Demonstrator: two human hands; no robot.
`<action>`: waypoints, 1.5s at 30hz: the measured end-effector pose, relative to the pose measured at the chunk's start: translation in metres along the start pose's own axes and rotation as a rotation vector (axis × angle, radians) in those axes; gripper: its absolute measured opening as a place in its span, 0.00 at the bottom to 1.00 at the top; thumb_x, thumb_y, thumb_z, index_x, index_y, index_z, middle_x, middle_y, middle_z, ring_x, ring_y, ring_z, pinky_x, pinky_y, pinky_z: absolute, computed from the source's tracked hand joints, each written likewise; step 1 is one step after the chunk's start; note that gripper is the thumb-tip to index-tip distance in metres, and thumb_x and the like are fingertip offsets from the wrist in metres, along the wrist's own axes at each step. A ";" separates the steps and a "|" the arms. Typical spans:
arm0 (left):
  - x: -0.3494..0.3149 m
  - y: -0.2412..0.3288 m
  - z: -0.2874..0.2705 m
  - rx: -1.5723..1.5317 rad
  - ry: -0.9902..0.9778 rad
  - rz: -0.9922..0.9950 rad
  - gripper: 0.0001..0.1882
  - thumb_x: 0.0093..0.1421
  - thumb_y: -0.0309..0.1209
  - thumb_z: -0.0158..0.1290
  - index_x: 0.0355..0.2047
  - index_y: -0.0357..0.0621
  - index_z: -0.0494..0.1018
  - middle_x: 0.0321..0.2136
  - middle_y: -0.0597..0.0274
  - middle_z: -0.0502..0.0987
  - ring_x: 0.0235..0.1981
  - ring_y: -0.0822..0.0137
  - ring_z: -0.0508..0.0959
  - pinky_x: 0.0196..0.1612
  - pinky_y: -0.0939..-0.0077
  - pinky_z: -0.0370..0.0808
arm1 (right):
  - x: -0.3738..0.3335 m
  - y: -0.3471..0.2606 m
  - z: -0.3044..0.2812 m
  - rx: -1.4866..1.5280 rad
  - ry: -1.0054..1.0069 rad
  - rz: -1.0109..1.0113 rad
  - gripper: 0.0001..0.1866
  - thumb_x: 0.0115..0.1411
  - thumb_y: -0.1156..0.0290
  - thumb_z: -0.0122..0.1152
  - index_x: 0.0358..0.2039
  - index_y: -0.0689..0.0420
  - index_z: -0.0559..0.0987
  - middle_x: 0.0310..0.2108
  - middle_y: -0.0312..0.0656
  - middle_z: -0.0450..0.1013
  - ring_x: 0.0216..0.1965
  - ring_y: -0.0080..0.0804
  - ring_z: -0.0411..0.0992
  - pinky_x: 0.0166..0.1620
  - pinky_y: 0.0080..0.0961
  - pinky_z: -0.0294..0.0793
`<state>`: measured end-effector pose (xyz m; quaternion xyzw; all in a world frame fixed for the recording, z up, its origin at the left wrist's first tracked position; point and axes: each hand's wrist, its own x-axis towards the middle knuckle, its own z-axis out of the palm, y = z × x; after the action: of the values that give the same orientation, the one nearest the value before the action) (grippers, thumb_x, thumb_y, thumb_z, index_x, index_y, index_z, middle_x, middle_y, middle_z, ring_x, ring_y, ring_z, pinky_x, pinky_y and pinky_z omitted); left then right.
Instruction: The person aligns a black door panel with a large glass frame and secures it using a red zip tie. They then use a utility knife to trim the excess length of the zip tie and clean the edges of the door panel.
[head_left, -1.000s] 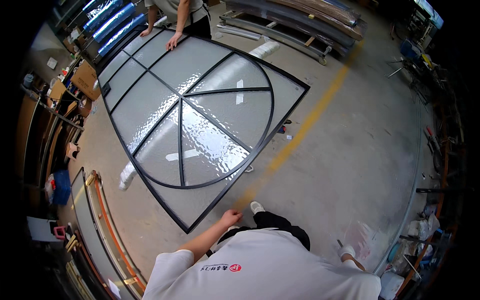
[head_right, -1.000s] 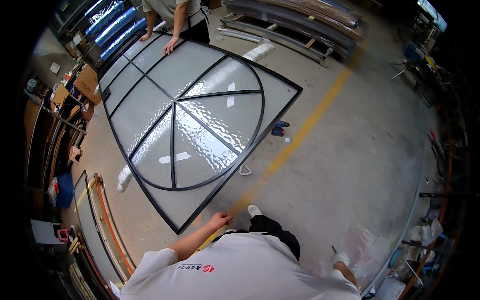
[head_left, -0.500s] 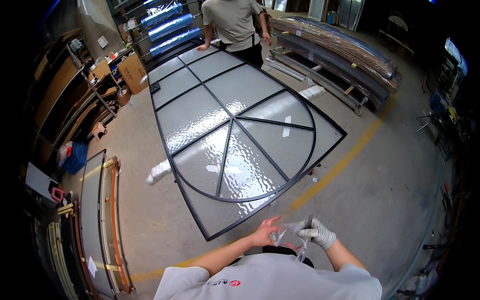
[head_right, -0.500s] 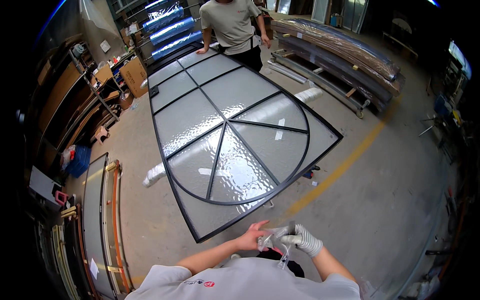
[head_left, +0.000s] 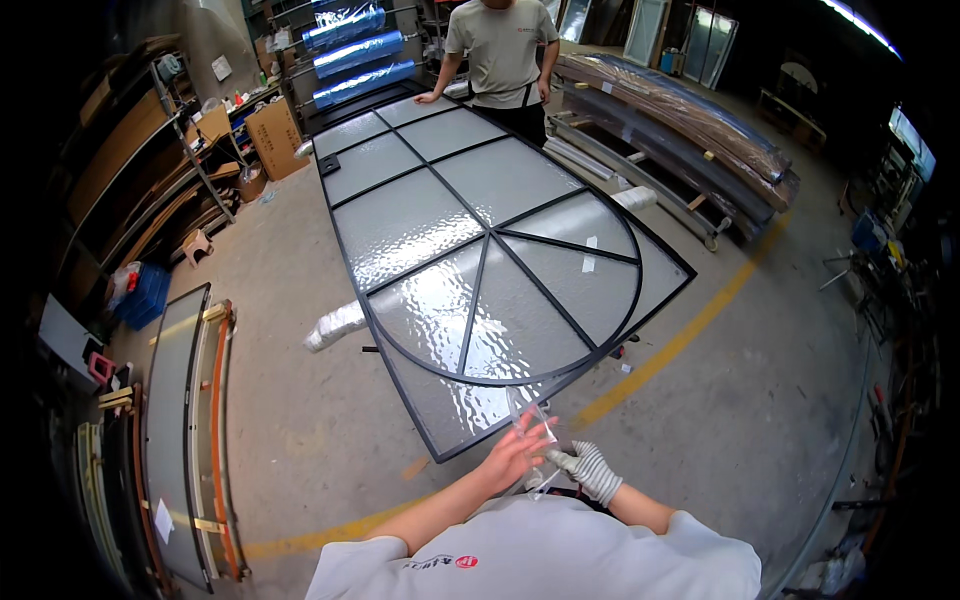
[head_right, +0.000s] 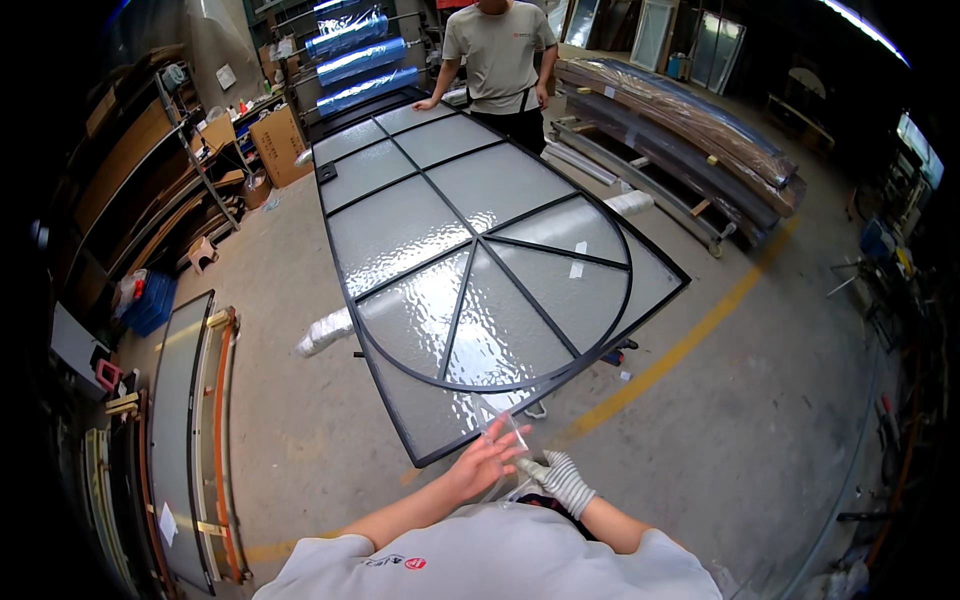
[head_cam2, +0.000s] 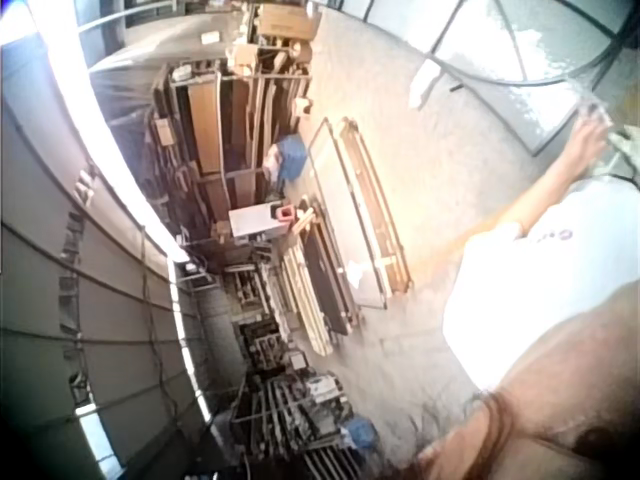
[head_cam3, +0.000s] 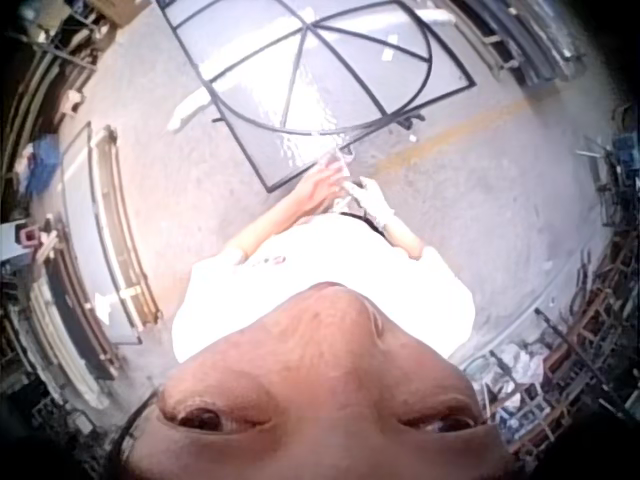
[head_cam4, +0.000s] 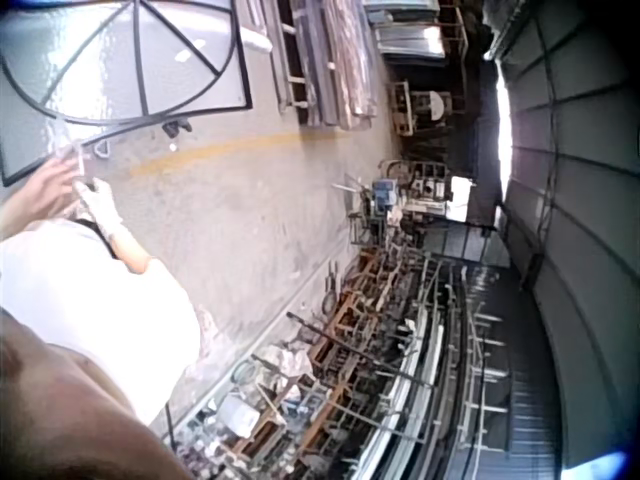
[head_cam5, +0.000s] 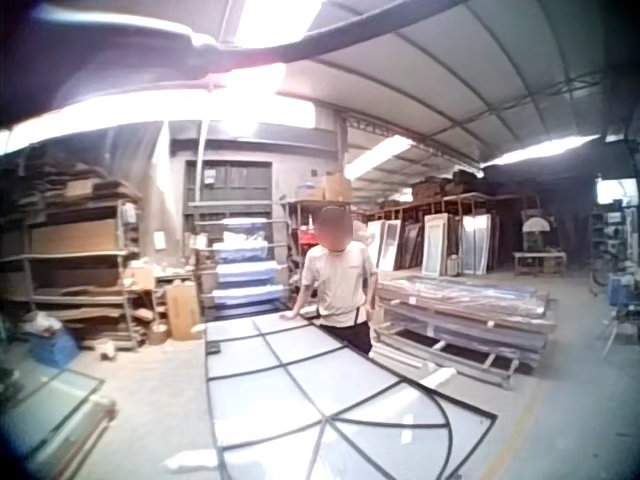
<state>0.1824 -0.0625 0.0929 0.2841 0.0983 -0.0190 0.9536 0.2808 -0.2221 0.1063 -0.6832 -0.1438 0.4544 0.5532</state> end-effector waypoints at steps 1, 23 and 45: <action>-0.004 0.002 0.003 0.013 -0.055 0.022 0.34 0.62 0.32 0.46 0.65 0.55 0.44 0.59 0.56 0.60 0.55 0.64 0.65 0.55 0.64 0.61 | 0.000 0.002 0.010 0.075 -0.008 0.087 0.14 0.54 0.60 0.63 0.33 0.58 0.80 0.16 0.26 0.66 0.16 0.12 0.59 0.18 0.14 0.55; -0.176 -0.076 -0.161 1.047 0.556 -0.277 0.18 0.61 0.44 0.50 0.43 0.45 0.76 0.27 0.64 0.77 0.31 0.78 0.73 0.34 0.79 0.71 | -0.015 0.030 0.038 -0.095 0.102 -0.057 0.14 0.55 0.62 0.62 0.28 0.63 0.80 0.23 0.36 0.75 0.26 0.19 0.69 0.33 0.20 0.69; -0.200 -0.020 -0.177 0.468 1.403 0.262 0.07 0.51 0.28 0.58 0.30 0.40 0.74 0.28 0.64 0.75 0.29 0.72 0.72 0.35 0.76 0.68 | 0.038 0.009 0.018 -0.020 -0.156 -0.027 0.14 0.55 0.63 0.63 0.21 0.59 0.76 0.14 0.33 0.69 0.12 0.15 0.61 0.16 0.16 0.59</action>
<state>-0.0468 0.0134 -0.0230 0.4343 0.6418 0.2596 0.5763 0.2846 -0.1872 0.0808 -0.6491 -0.2002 0.4972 0.5397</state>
